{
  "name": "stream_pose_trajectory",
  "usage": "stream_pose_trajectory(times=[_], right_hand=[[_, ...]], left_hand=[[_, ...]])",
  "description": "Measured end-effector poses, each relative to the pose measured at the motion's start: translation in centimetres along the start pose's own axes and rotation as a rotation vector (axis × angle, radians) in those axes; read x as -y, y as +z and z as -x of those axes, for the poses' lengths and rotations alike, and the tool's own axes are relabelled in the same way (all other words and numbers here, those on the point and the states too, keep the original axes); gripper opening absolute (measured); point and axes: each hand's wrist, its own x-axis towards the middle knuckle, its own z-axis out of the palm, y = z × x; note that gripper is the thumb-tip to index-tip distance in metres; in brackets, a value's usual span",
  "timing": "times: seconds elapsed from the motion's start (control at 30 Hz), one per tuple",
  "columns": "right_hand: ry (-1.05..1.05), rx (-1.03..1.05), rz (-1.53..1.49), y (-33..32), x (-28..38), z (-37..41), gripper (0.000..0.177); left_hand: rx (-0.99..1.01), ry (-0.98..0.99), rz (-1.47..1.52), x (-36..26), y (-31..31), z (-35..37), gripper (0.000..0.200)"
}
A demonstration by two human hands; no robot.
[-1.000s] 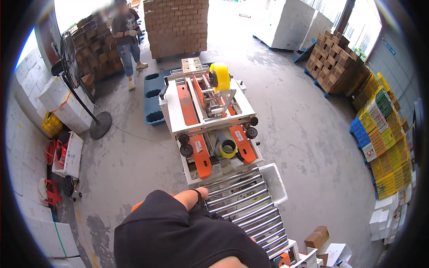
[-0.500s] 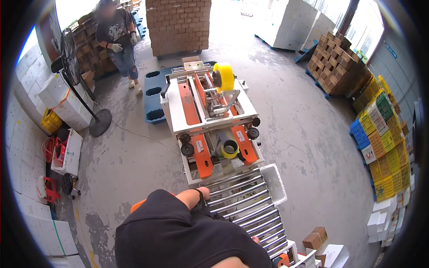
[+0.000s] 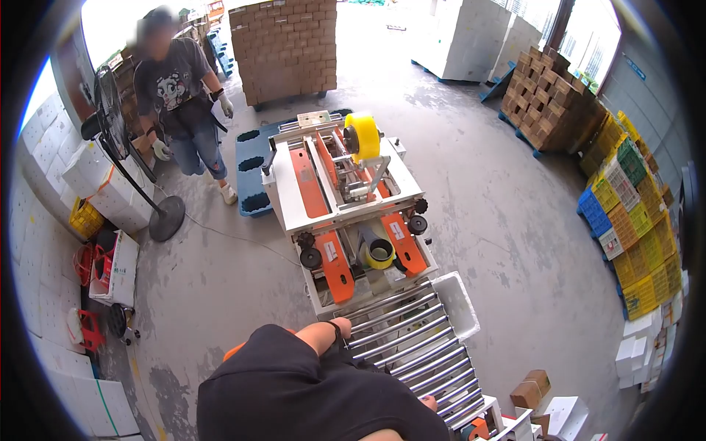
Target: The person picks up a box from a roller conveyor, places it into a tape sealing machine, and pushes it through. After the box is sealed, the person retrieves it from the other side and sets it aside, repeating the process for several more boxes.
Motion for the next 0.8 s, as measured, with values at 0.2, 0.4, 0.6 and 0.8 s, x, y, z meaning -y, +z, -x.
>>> stream_pose_trajectory(times=[0.2,0.4,0.6,0.8], right_hand=[[0.069,-0.022,-0.028,-0.9,0.8,0.7,0.029],[0.065,-0.1,-0.048,-0.4,0.5,0.2,0.027],[0.065,-0.056,-0.072,-1.6,1.0,1.1,0.029],[0.05,-0.055,-0.035,-0.7,-0.4,0.9,0.028]], left_hand=[[-0.01,0.06,-0.028,0.1,0.3,-0.5,0.031],[-0.025,0.023,0.019,-0.8,-0.5,0.4,0.029],[-0.045,0.027,0.027,-0.9,0.3,-0.7,0.025],[-0.062,-0.063,0.209,-3.6,-4.2,4.9,0.06]])
